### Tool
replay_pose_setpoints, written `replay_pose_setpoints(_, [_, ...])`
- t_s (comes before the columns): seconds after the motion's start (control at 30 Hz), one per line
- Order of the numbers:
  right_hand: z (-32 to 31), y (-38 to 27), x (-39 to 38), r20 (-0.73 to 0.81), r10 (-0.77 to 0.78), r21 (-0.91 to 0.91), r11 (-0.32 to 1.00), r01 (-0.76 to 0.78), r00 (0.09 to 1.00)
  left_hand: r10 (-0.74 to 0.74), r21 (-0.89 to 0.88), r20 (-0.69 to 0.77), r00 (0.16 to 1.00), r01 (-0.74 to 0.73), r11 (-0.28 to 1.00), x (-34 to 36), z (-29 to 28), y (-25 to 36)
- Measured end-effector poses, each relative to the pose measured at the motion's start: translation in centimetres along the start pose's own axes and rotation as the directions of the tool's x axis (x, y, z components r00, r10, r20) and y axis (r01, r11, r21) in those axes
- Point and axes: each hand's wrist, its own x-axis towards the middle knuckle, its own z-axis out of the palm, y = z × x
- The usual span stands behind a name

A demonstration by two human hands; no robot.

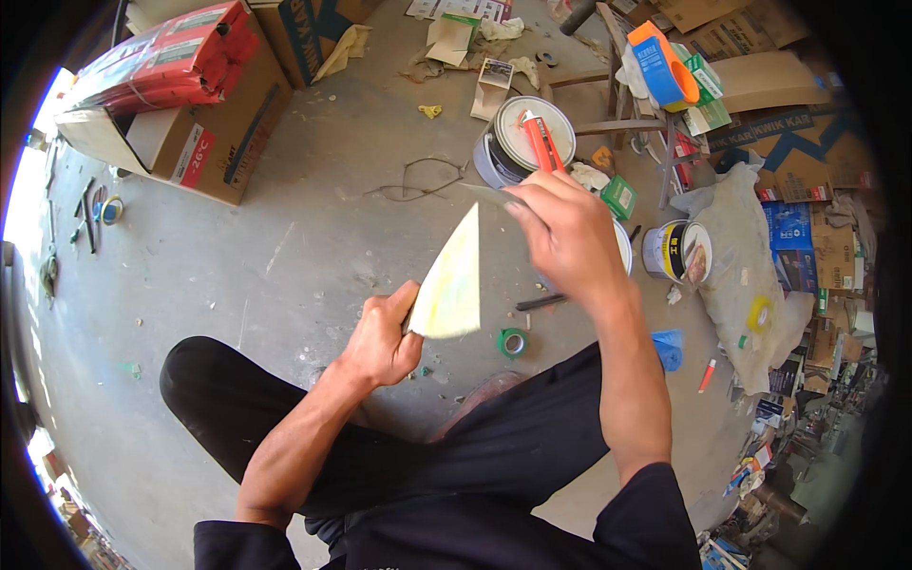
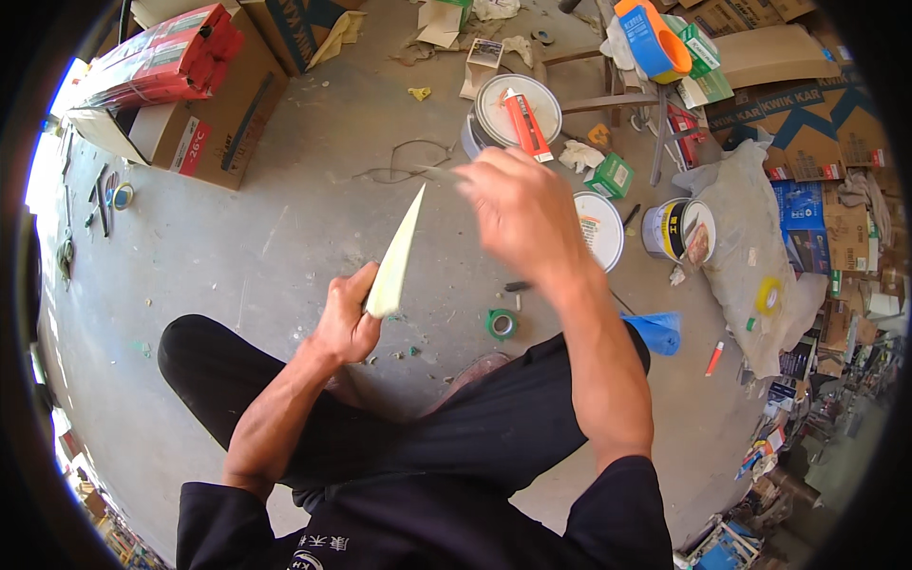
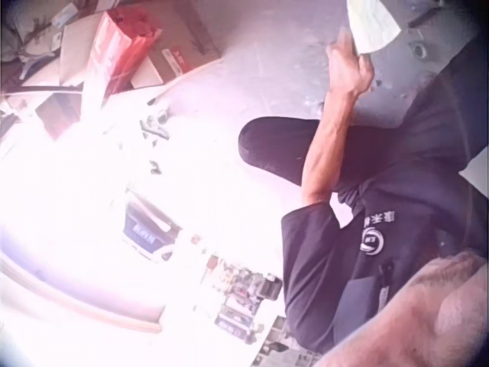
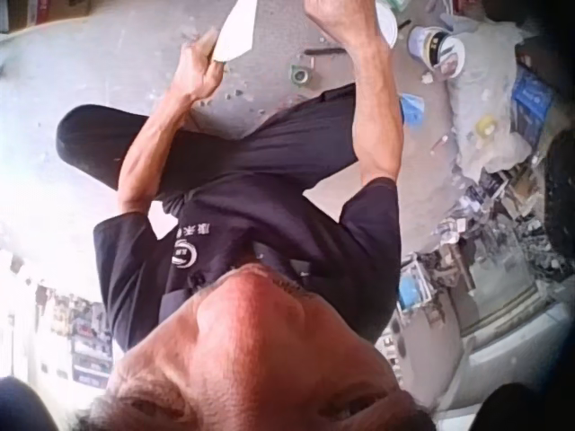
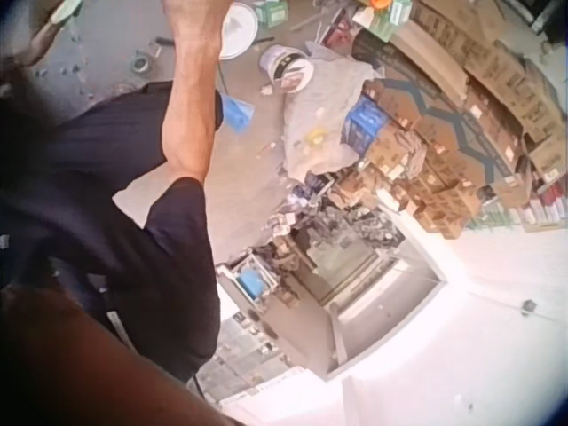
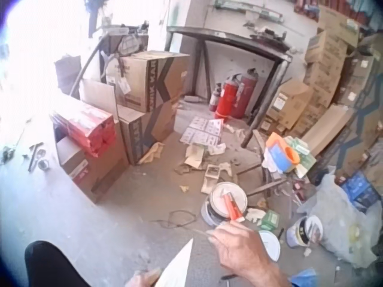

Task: The person sits on the floor and uses a putty knife to scrape and mix yellow paint in a bucket. They then squeeze a tube of yellow paste onto the knife and continue mixing the contents.

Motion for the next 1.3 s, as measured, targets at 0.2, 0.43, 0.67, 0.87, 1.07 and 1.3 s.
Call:
replay_pose_setpoints(0.2, [-4.7,-5.6,0.1,-0.075,-0.219,0.320,0.919,0.232,0.973,0.009,0.056,-0.019,1.000,-0.008,0.998,0.0,-0.4,-0.6])
replay_pose_setpoints(0.43, [-2.3,2.0,-0.3,0.087,0.062,-0.164,0.985,-0.047,0.994,0.057,0.164,0.012,0.998,-0.059,0.985,-0.4,-1.4,0.2])
replay_pose_setpoints(0.67, [-5.7,-7.2,-0.2,0.070,-0.219,0.314,0.931,0.187,0.973,0.021,0.336,-0.017,1.000,-0.014,0.942,-0.2,-1.9,-0.2])
replay_pose_setpoints(0.87, [-2.6,2.1,-0.4,0.052,0.163,-0.110,0.982,-0.156,0.985,0.009,0.338,-0.092,0.996,0.023,0.941,-1.0,-0.9,0.8])
replay_pose_setpoints(1.07, [-1.7,-0.8,-0.2,-0.218,0.244,0.084,0.969,-0.231,0.945,-0.373,0.107,-0.153,0.915,0.391,0.914,0.3,-0.3,0.8])
replay_pose_setpoints(1.3, [1.5,-4.6,0.5,-0.281,0.198,0.236,0.963,-0.132,0.939,0.146,0.213,-0.330,0.933,-0.077,0.974,-0.3,2.1,-1.1])
